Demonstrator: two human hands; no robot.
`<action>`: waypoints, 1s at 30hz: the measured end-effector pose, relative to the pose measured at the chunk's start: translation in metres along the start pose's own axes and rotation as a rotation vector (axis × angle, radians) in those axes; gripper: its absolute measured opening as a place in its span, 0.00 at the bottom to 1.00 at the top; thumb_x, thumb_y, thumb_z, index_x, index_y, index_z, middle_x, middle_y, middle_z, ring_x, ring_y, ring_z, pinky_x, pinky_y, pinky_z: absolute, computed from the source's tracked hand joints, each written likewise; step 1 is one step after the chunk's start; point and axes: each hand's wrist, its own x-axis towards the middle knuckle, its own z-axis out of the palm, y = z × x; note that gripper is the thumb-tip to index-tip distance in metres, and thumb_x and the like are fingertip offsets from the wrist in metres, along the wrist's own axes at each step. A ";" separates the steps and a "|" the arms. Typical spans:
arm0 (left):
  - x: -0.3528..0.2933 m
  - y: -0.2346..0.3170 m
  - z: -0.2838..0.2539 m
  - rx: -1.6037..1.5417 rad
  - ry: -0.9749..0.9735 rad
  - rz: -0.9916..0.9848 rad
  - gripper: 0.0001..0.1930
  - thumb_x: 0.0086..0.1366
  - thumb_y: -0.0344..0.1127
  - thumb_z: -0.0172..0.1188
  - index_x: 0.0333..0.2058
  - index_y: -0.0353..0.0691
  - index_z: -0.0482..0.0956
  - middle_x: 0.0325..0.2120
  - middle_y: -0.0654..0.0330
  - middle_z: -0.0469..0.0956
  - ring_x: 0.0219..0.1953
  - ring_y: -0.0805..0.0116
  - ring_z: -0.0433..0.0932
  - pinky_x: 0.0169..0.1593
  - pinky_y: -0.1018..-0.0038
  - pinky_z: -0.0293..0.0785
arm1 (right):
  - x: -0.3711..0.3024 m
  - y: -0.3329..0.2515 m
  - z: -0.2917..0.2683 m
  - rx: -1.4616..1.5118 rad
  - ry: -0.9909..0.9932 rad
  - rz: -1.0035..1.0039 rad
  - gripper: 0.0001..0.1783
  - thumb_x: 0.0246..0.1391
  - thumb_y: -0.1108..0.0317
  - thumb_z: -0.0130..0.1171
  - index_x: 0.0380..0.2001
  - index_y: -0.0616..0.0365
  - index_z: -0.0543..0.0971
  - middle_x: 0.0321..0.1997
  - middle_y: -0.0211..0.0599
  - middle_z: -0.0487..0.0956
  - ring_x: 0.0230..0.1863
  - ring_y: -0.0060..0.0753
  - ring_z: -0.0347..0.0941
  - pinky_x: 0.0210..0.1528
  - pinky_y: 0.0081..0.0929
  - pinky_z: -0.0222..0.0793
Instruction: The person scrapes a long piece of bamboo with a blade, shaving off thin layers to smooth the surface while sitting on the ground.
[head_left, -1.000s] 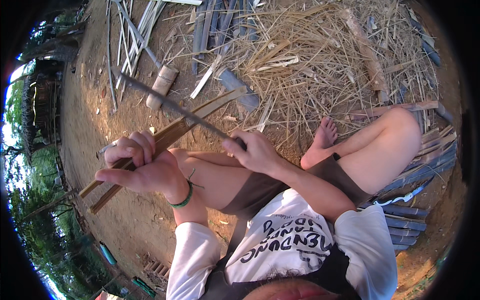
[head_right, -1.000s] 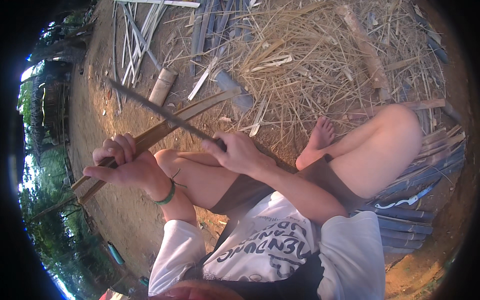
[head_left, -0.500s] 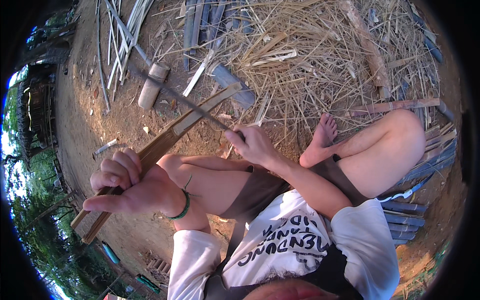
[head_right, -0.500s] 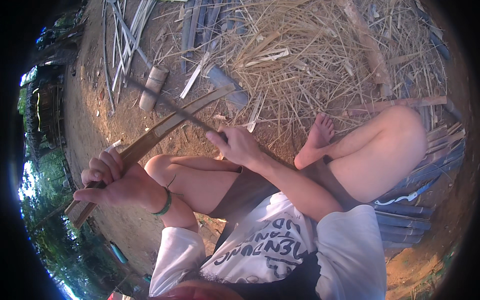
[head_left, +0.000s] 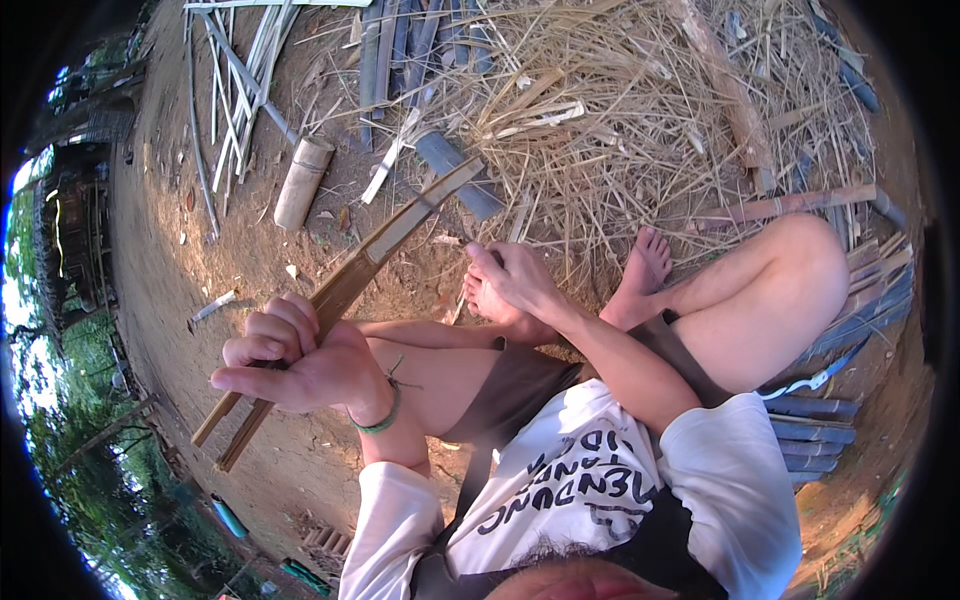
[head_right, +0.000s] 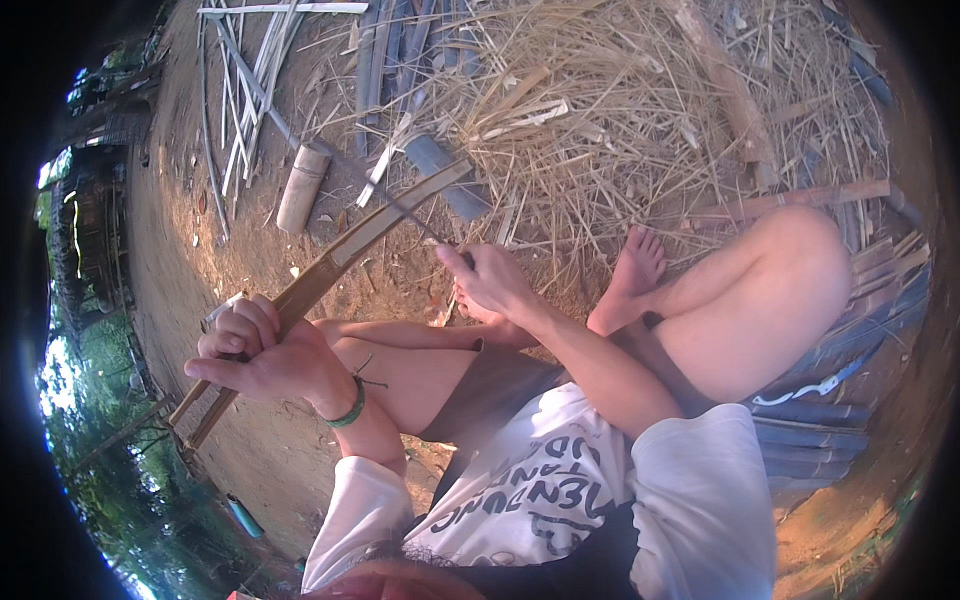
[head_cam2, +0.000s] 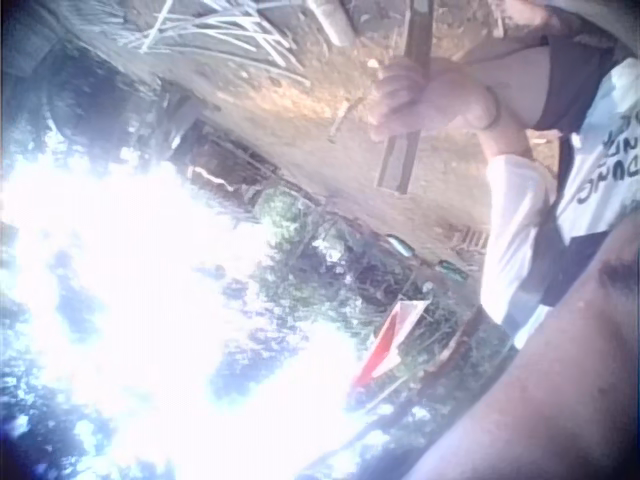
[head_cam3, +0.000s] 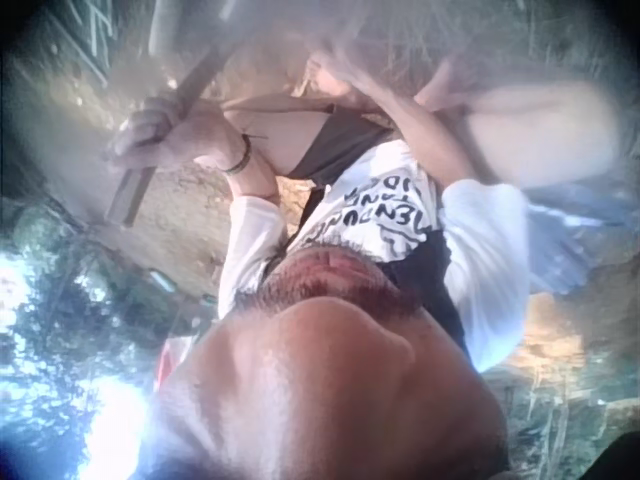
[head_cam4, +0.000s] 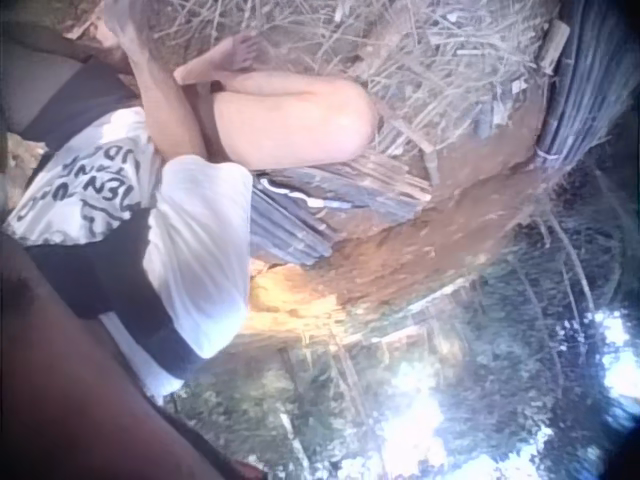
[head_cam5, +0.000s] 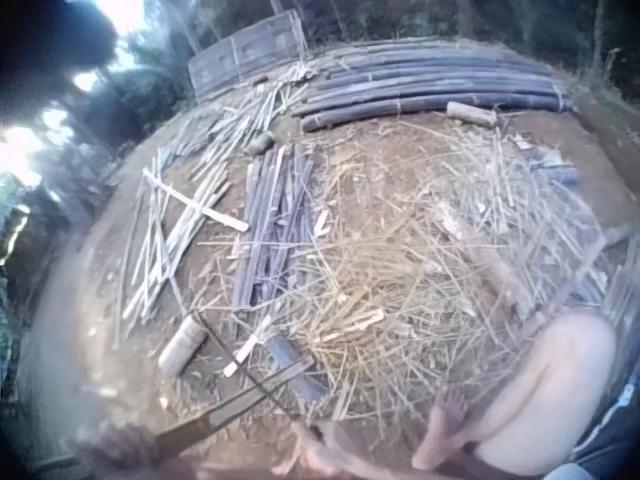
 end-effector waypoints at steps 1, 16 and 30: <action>0.000 0.001 0.001 0.002 0.006 -0.005 0.27 0.78 0.57 0.32 0.21 0.48 0.57 0.12 0.69 0.49 0.13 0.78 0.44 0.18 0.80 0.43 | -0.002 -0.006 -0.002 -0.003 -0.032 -0.017 0.37 0.63 0.38 0.49 0.25 0.66 0.81 0.16 0.45 0.75 0.20 0.40 0.72 0.26 0.39 0.65; 0.000 0.000 0.008 -0.009 -0.021 -0.047 0.27 0.78 0.57 0.35 0.21 0.47 0.58 0.12 0.70 0.50 0.13 0.79 0.46 0.20 0.80 0.45 | 0.001 0.032 -0.011 -0.103 0.034 0.112 0.45 0.61 0.29 0.42 0.20 0.67 0.79 0.20 0.55 0.78 0.25 0.54 0.77 0.33 0.47 0.70; 0.036 0.028 0.014 -0.023 0.037 0.068 0.24 0.77 0.57 0.39 0.23 0.50 0.59 0.15 0.70 0.56 0.15 0.78 0.53 0.21 0.79 0.51 | 0.017 0.090 -0.010 -0.018 0.041 0.485 0.49 0.60 0.27 0.40 0.23 0.70 0.81 0.24 0.58 0.80 0.33 0.52 0.81 0.40 0.48 0.71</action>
